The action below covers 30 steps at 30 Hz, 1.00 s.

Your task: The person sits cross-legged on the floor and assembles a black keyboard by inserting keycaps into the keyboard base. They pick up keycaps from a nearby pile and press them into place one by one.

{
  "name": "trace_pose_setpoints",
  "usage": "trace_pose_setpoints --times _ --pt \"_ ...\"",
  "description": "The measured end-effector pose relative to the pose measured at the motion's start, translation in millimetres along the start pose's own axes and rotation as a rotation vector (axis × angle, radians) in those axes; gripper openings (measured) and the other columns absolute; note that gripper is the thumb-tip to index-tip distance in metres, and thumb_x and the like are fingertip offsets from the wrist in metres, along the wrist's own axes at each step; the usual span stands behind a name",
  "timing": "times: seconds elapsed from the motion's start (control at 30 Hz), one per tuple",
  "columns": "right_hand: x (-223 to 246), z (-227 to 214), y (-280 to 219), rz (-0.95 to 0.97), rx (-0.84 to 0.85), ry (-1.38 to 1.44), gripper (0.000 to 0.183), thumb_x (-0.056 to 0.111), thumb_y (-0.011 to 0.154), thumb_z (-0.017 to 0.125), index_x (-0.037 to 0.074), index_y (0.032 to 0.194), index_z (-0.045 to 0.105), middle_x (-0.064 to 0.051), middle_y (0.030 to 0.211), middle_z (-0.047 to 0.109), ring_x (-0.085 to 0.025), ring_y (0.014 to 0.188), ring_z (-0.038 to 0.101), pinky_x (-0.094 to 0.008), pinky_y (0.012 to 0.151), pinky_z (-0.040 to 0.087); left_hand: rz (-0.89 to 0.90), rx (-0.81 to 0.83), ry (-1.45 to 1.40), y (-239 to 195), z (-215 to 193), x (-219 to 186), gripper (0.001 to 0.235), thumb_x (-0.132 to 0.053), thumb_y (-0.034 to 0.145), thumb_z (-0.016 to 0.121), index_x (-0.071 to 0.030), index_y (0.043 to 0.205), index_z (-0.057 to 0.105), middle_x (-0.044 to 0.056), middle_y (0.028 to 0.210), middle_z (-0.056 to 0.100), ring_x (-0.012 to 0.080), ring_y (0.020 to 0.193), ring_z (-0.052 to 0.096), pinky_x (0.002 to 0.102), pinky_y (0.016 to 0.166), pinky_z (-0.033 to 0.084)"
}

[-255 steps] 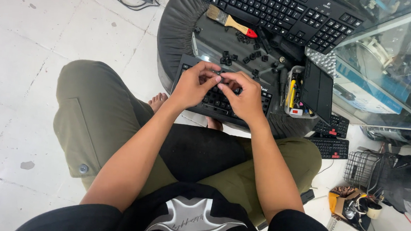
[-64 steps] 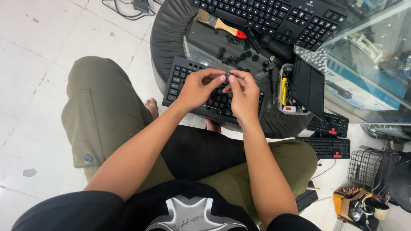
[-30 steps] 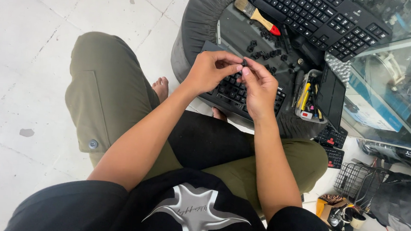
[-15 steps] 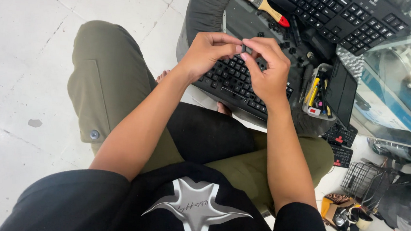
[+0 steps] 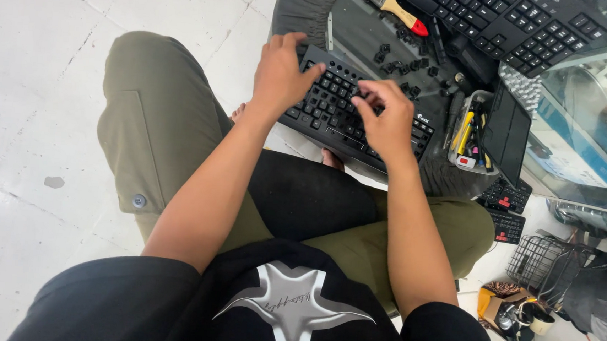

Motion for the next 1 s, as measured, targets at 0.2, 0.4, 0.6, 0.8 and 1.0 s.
trace_pose_setpoints --times 0.2,0.4,0.6,0.8,1.0 --pt "-5.2 28.0 -3.2 -0.037 0.038 -0.051 0.021 0.0 0.09 0.083 0.002 0.109 0.075 -0.011 0.098 0.071 -0.02 0.076 0.065 -0.035 0.073 0.055 0.049 0.038 0.136 1.1 24.0 10.3 0.079 -0.042 0.087 0.086 -0.007 0.147 0.047 0.018 0.139 0.051 0.0397 0.129 0.047 0.049 0.103 0.046" --pt "-5.6 41.3 -3.6 -0.018 -0.033 -0.066 0.024 -0.005 0.08 0.085 0.003 0.101 0.078 -0.011 0.093 0.074 -0.028 0.072 0.072 -0.036 0.067 0.059 0.072 0.144 0.108 -13.1 -6.1 -17.2 0.082 -0.039 0.087 0.088 0.001 0.145 0.045 0.025 0.133 0.048 0.0446 0.127 0.053 0.051 0.094 0.06" --pt "-9.3 43.6 -4.9 0.014 -0.019 -0.093 0.022 -0.004 0.081 0.084 0.003 0.101 0.078 -0.009 0.094 0.073 -0.025 0.075 0.072 -0.035 0.069 0.059 0.064 0.16 0.171 -7.6 5.5 -9.5 0.092 -0.046 0.083 0.09 -0.001 0.147 0.043 0.023 0.135 0.045 0.0433 0.128 0.051 0.053 0.095 0.058" --pt "-6.4 43.5 -3.7 0.057 -0.014 -0.054 0.02 -0.004 0.084 0.082 0.001 0.103 0.078 -0.009 0.095 0.072 -0.024 0.076 0.071 -0.034 0.071 0.058 0.061 0.13 0.172 -4.2 13.0 -6.9 0.093 -0.044 0.082 0.092 -0.001 0.147 0.043 0.024 0.134 0.045 0.0448 0.127 0.051 0.056 0.094 0.056" --pt "-13.6 44.0 -4.4 0.071 -0.009 -0.031 0.022 -0.002 0.084 0.083 0.005 0.105 0.079 -0.009 0.096 0.071 -0.024 0.077 0.071 -0.033 0.072 0.058 0.044 0.134 0.191 -2.6 16.4 -6.7 0.094 -0.039 0.079 0.094 -0.003 0.148 0.042 0.022 0.134 0.044 0.0445 0.126 0.05 0.056 0.093 0.055"
Point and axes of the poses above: each hand's wrist, its own y-axis towards the middle knuckle, its own z-axis out of the palm, x = y × z, the point moved 1 cm from there along y, towards the middle knuckle
